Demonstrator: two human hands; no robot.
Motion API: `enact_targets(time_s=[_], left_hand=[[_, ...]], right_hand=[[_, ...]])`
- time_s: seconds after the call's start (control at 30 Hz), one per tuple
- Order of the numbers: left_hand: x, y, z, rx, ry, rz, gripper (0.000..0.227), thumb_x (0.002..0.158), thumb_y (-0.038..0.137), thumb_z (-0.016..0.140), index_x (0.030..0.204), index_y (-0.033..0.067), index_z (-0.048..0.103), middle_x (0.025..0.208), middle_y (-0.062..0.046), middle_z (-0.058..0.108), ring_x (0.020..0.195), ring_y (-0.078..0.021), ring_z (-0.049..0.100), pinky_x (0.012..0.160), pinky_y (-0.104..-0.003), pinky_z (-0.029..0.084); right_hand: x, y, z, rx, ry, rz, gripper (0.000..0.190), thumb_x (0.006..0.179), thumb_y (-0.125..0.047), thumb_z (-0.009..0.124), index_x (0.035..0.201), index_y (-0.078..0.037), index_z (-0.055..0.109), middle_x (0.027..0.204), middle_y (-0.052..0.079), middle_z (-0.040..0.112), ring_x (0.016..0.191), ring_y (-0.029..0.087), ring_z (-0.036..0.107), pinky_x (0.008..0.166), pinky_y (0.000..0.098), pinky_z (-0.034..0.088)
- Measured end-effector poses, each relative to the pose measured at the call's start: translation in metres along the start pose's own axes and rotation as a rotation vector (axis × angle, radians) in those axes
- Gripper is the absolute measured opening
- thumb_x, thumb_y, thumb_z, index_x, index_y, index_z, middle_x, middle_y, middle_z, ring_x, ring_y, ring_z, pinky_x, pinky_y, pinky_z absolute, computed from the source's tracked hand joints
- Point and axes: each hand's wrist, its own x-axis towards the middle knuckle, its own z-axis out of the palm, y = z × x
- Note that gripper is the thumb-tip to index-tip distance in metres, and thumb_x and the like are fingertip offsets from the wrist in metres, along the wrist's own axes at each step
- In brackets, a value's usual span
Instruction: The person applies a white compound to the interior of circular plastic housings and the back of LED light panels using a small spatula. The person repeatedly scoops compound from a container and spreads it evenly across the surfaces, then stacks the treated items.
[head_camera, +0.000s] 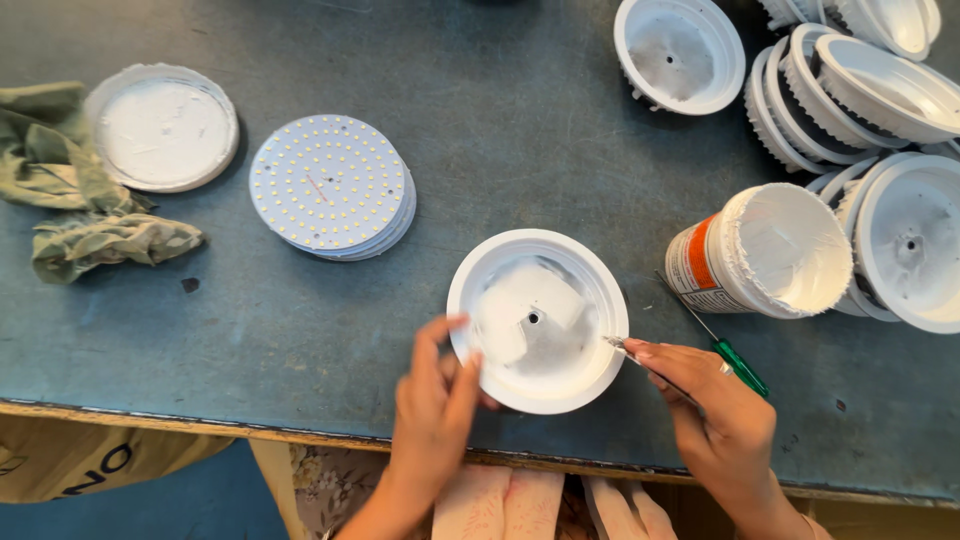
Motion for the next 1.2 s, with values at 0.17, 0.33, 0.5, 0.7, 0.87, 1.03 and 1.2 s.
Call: enact_targets(time_s=[0.17, 0.33, 0.5, 0.7, 0.87, 1.03, 1.2], left_hand=[[-0.032, 0.015, -0.021, 0.341, -0.194, -0.138, 0.054, 0.089, 0.026, 0.069, 0.141, 0.0172, 0.058, 0.055, -0.005, 0.071, 0.049, -0.0154, 0.073, 0.051, -0.03, 0.053], [0.022, 0.022, -0.042, 0.466, 0.199, 0.285, 0.044, 0.091, 0.027, 0.071, 0.129, 0.0065, 0.063, 0.09, -0.009, 0.068, 0.072, -0.0171, 0.068, 0.06, -0.029, 0.054], [0.059, 0.023, -0.018, 0.511, -0.083, 0.065, 0.035, 0.098, 0.034, 0.065, 0.125, 0.0125, 0.07, 0.103, -0.009, 0.069, 0.079, -0.0184, 0.07, 0.07, -0.032, 0.054], [0.044, 0.014, 0.001, 0.231, -0.113, 0.059, 0.038, 0.097, 0.029, 0.059, 0.13, 0.0109, 0.061, 0.113, -0.008, 0.074, 0.076, -0.0191, 0.075, 0.069, -0.033, 0.058], [0.04, 0.007, 0.004, 0.233, -0.074, 0.159, 0.036, 0.102, 0.027, 0.055, 0.132, 0.008, 0.059, 0.105, -0.011, 0.078, 0.084, -0.0209, 0.078, 0.073, -0.034, 0.059], [0.039, 0.0, 0.001, 0.232, -0.079, 0.188, 0.035, 0.103, 0.025, 0.054, 0.132, 0.0062, 0.057, 0.107, -0.013, 0.077, 0.086, -0.0245, 0.077, 0.075, -0.035, 0.058], [0.038, -0.002, 0.0, 0.221, -0.082, 0.243, 0.034, 0.104, 0.023, 0.054, 0.133, 0.0054, 0.057, 0.108, -0.015, 0.076, 0.09, -0.0253, 0.077, 0.077, -0.036, 0.059]], right_hand=[[-0.006, 0.027, 0.008, 0.247, 0.038, 0.348, 0.025, 0.095, 0.006, 0.062, 0.116, 0.002, 0.074, 0.114, 0.012, 0.08, 0.093, 0.015, 0.071, 0.08, 0.0251, 0.056], [-0.011, 0.056, 0.022, 0.631, 0.12, 0.477, 0.025, 0.096, -0.002, 0.066, 0.118, 0.007, 0.071, 0.115, 0.017, 0.076, 0.105, 0.018, 0.071, 0.097, 0.0295, 0.054], [0.001, 0.07, 0.036, 0.92, 0.141, 0.569, 0.026, 0.096, -0.004, 0.067, 0.118, 0.008, 0.07, 0.112, 0.019, 0.075, 0.1, 0.022, 0.072, 0.095, 0.0361, 0.056], [0.02, 0.039, 0.038, 0.431, 0.062, 0.422, 0.025, 0.098, 0.001, 0.065, 0.121, 0.004, 0.074, 0.111, 0.014, 0.079, 0.094, 0.019, 0.07, 0.086, 0.0313, 0.057], [0.053, 0.005, 0.046, -0.206, -0.05, -0.277, 0.036, 0.081, 0.011, 0.066, 0.115, 0.001, 0.069, 0.117, 0.013, 0.075, 0.112, 0.028, 0.073, 0.094, 0.0359, 0.059], [0.061, -0.01, 0.059, -0.331, -0.084, -0.35, 0.039, 0.078, 0.011, 0.068, 0.115, 0.002, 0.07, 0.117, 0.015, 0.074, 0.111, 0.028, 0.073, 0.092, 0.0354, 0.059], [0.05, -0.009, 0.068, -0.363, -0.079, -0.31, 0.043, 0.075, 0.013, 0.066, 0.116, 0.001, 0.07, 0.117, 0.016, 0.075, 0.11, 0.028, 0.074, 0.092, 0.0354, 0.06]])
